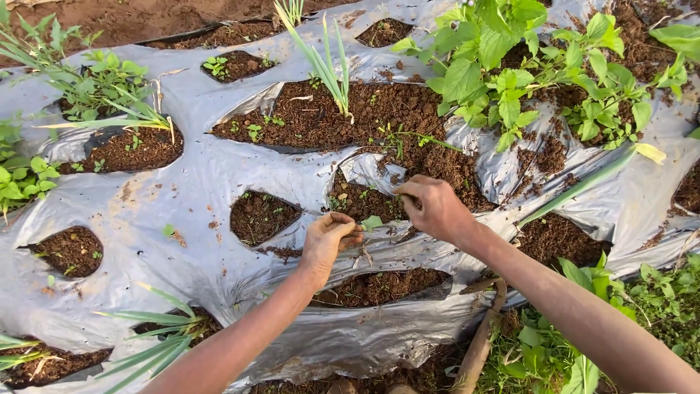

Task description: Weeding and clearing soil between plastic-covered crop rows using hands and a hand hoe.

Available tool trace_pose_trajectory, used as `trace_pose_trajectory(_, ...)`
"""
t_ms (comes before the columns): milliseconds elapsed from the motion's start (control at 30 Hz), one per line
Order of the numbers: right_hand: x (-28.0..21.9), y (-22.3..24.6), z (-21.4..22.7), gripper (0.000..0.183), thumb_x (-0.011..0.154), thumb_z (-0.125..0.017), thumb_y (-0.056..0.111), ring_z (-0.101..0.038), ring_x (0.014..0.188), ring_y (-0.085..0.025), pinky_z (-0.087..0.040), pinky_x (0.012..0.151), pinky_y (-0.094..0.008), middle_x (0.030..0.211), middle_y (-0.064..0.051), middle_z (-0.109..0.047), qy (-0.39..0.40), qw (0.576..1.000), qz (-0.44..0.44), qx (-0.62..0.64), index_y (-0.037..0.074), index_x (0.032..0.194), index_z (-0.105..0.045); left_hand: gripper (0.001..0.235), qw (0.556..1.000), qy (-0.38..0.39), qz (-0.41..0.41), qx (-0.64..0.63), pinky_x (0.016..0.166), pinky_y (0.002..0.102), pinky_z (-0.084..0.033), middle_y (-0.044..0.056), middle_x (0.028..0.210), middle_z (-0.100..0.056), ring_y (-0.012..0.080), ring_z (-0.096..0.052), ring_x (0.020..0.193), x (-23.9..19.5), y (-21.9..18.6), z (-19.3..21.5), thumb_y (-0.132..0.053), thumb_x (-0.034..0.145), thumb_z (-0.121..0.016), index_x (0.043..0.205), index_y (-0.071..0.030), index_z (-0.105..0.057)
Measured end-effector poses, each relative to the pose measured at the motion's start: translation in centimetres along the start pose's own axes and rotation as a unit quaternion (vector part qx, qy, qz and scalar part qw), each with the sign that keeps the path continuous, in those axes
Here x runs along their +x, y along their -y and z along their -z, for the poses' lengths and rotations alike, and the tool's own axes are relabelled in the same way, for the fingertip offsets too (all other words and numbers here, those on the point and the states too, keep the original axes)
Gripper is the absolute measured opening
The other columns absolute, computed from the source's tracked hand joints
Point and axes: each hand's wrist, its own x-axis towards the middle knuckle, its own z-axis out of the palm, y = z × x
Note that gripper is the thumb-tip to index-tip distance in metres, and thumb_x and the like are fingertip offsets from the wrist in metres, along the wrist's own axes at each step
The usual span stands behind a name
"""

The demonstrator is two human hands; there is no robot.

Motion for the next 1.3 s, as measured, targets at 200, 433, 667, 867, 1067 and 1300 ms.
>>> trace_pose_trajectory(200,0.7,-4.7,-5.4,0.018,0.094,-0.070,0.007,-0.075,0.102,-0.040,-0.066,0.085,-0.046,0.107,-0.027,-0.073,0.013,0.998,0.064,-0.028,0.001,0.109,-0.076,0.031,0.964,0.013,-0.117,0.239,0.076,0.035,-0.065,0.022,0.101,-0.068,0.0262,-0.072,0.090,-1.3,-2.3,-2.6,-0.008,0.091,-0.077,0.117,0.004,-0.065)
trace_pose_trajectory(433,0.6,-7.3,-6.0,0.008,0.095,-0.071,0.006,-0.077,0.097,-0.035,-0.065,0.084,-0.042,0.097,-0.019,-0.078,-0.018,0.997,0.025,0.071,0.004,0.096,-0.079,0.023,0.850,0.050,-0.220,0.476,0.071,0.032,-0.060,0.016,0.097,-0.061,0.0230,-0.065,0.085,1.1,-0.2,-2.4,-0.011,0.097,-0.069,0.117,0.001,-0.074)
trace_pose_trajectory(667,1.1,-2.8,0.0,0.012,0.097,-0.070,0.005,-0.078,0.094,-0.034,-0.066,0.079,-0.041,0.103,-0.023,-0.077,-0.005,0.995,-0.021,0.099,0.000,0.104,-0.077,0.016,0.855,0.030,-0.262,0.447,0.073,0.030,-0.059,0.013,0.094,-0.065,0.0230,-0.071,0.087,2.0,-0.3,-1.0,-0.010,0.097,-0.069,0.108,0.000,-0.075)
trace_pose_trajectory(867,0.5,-1.3,-0.1,0.028,0.098,-0.065,0.011,-0.072,0.116,-0.033,-0.068,0.088,-0.037,0.124,-0.023,-0.068,0.167,0.985,-0.008,-0.042,0.001,0.123,-0.070,0.012,0.828,-0.019,-0.364,0.425,0.081,0.034,-0.059,0.015,0.096,-0.066,0.0265,-0.069,0.091,1.5,-2.8,0.5,-0.004,0.099,-0.065,0.107,0.000,-0.072)
trace_pose_trajectory(1067,0.4,-5.3,-3.5,0.018,0.101,-0.064,0.017,-0.073,0.116,-0.024,-0.059,0.106,-0.037,0.118,-0.012,-0.074,0.167,0.969,0.090,-0.157,0.014,0.116,-0.075,0.016,0.770,-0.055,-0.403,0.492,0.083,0.033,-0.060,0.014,0.102,-0.064,0.0256,-0.070,0.098,1.9,-3.7,3.3,-0.005,0.102,-0.060,0.112,0.001,-0.071)
trace_pose_trajectory(1300,0.5,-8.8,-7.9,0.014,0.099,-0.067,0.014,-0.076,0.103,-0.029,-0.063,0.091,-0.039,0.104,-0.016,-0.078,-0.010,0.997,0.071,-0.014,0.008,0.108,-0.077,0.034,0.625,0.032,-0.428,0.652,0.098,0.039,-0.054,0.019,0.122,-0.059,0.0292,-0.060,0.120,2.6,-2.0,4.3,-0.020,0.104,-0.057,0.133,-0.003,-0.064)
